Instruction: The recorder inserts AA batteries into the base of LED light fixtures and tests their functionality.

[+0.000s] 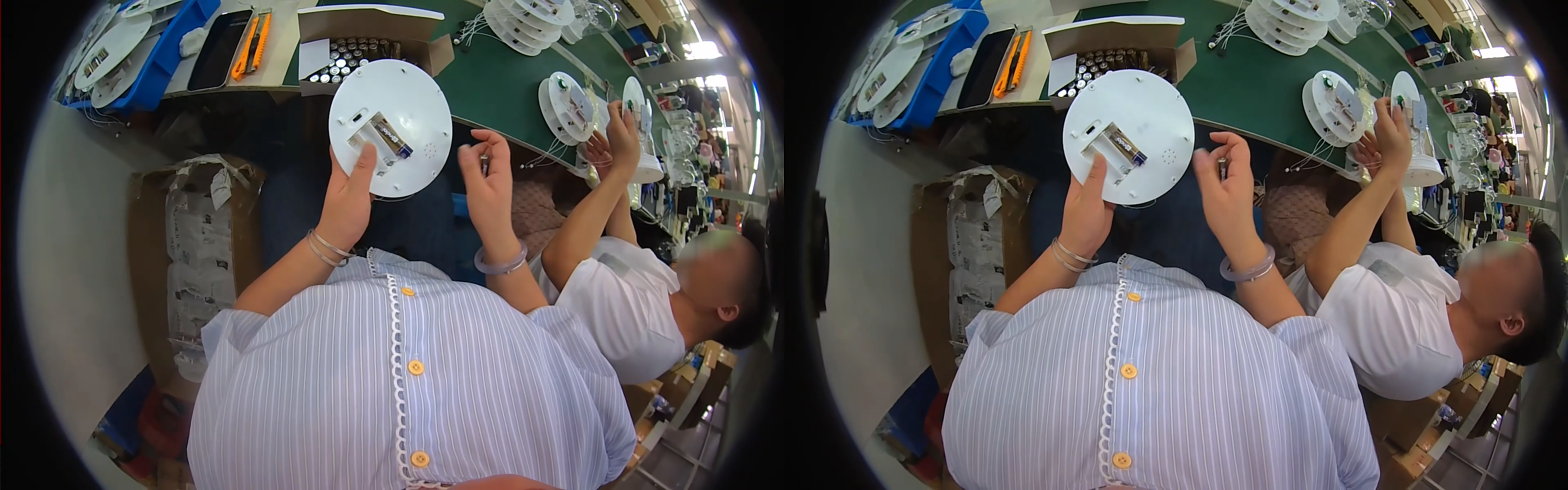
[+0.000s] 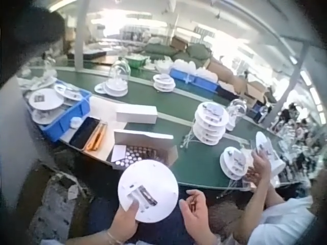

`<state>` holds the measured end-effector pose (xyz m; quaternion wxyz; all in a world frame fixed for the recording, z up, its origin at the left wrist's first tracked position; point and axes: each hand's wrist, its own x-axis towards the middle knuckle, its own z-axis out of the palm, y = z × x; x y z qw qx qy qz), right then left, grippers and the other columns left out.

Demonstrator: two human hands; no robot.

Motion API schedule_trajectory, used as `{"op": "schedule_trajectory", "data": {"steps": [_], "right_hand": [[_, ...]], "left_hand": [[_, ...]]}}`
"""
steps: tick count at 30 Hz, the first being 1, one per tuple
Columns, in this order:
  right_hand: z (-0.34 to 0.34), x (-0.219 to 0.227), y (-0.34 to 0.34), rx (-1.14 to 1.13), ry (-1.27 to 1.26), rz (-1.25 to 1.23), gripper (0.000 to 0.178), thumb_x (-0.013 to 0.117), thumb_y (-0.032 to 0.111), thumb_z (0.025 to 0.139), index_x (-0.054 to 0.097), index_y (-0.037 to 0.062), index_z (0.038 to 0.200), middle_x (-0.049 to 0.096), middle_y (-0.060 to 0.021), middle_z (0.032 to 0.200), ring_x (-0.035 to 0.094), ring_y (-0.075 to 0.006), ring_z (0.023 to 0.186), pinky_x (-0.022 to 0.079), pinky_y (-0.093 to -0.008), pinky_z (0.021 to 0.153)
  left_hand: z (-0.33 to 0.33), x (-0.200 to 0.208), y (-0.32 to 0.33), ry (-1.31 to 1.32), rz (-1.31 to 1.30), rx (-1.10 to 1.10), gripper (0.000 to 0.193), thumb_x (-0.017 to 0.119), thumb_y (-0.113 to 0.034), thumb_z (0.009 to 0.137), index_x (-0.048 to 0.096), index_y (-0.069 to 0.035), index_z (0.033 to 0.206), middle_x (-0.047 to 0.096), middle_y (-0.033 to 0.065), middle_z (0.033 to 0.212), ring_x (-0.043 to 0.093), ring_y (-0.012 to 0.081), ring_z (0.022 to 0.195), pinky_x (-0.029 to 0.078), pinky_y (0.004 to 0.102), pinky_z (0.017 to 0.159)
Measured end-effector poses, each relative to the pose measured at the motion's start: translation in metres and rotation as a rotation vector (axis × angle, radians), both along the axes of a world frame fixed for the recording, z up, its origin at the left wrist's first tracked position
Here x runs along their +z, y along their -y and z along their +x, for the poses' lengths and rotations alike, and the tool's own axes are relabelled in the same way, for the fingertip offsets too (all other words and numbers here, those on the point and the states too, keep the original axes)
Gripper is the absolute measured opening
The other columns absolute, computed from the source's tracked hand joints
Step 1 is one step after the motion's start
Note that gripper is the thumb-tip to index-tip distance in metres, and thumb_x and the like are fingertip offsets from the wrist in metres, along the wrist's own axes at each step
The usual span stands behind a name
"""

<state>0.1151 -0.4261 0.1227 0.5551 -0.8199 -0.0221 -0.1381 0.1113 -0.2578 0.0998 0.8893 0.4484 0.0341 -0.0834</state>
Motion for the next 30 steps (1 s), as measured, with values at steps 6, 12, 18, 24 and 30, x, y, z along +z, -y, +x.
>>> {"op": "schedule_trajectory", "data": {"steps": [6, 12, 18, 24, 30], "right_hand": [[-0.007, -0.005, -0.007, -0.036, -0.244, 0.071, 0.065, 0.06, 0.02, 0.072, 0.022, 0.0003, 0.121, 0.042, -0.0035, 0.082, 0.041, -0.0054, 0.062, 0.034, -0.0163, 0.05], [-0.003, 0.007, -0.011, 0.026, -0.493, 0.437, 0.069, 0.062, 0.022, 0.071, 0.022, -0.0004, 0.123, 0.049, -0.007, 0.089, 0.044, -0.0058, 0.056, 0.032, -0.0154, 0.04], [0.004, 0.0, 0.009, 0.051, -0.222, 0.066, 0.065, 0.065, 0.022, 0.069, 0.03, -0.0009, 0.118, 0.052, -0.0086, 0.091, 0.05, -0.0111, 0.061, 0.04, -0.0212, 0.048], [0.003, 0.014, -0.004, -0.103, -0.216, -0.431, 0.063, 0.066, 0.021, 0.067, 0.032, -0.0004, 0.117, 0.055, -0.0124, 0.088, 0.055, -0.0175, 0.068, 0.044, -0.0267, 0.06], [-0.004, 0.018, 0.002, 0.009, 0.124, -0.596, 0.038, 0.065, 0.017, 0.066, 0.052, 0.0027, 0.1, 0.055, -0.0099, 0.086, 0.055, -0.0177, 0.064, 0.043, -0.0262, 0.055]], "left_hand": [[-0.006, 0.005, 0.01, 0.001, -0.197, -0.017, 0.048, 0.039, -0.028, 0.087, 0.019, -0.005, 0.124, 0.039, 0.0086, 0.115, 0.041, 0.0143, 0.105, 0.038, 0.0254, 0.084], [-0.02, -0.016, 0.026, 0.207, 0.118, -0.051, 0.055, 0.046, -0.021, 0.085, 0.012, -0.009, 0.126, 0.032, 0.0082, 0.12, 0.034, 0.0148, 0.111, 0.03, 0.0279, 0.091], [0.001, -0.003, 0.003, 0.08, -0.223, -0.115, 0.048, 0.04, -0.023, 0.085, 0.021, -0.004, 0.124, 0.035, 0.0084, 0.12, 0.037, 0.0173, 0.11, 0.031, 0.0293, 0.092], [0.004, 0.004, 0.012, -0.273, -0.443, -0.145, 0.046, 0.033, -0.035, 0.087, 0.032, -0.005, 0.121, 0.04, 0.0109, 0.119, 0.041, 0.0224, 0.108, 0.034, 0.0341, 0.091], [0.003, -0.009, 0.013, -0.461, -0.519, -0.143, 0.048, 0.029, -0.04, 0.087, 0.03, -0.008, 0.123, 0.04, 0.0114, 0.12, 0.04, 0.0259, 0.11, 0.034, 0.0381, 0.091]]}}
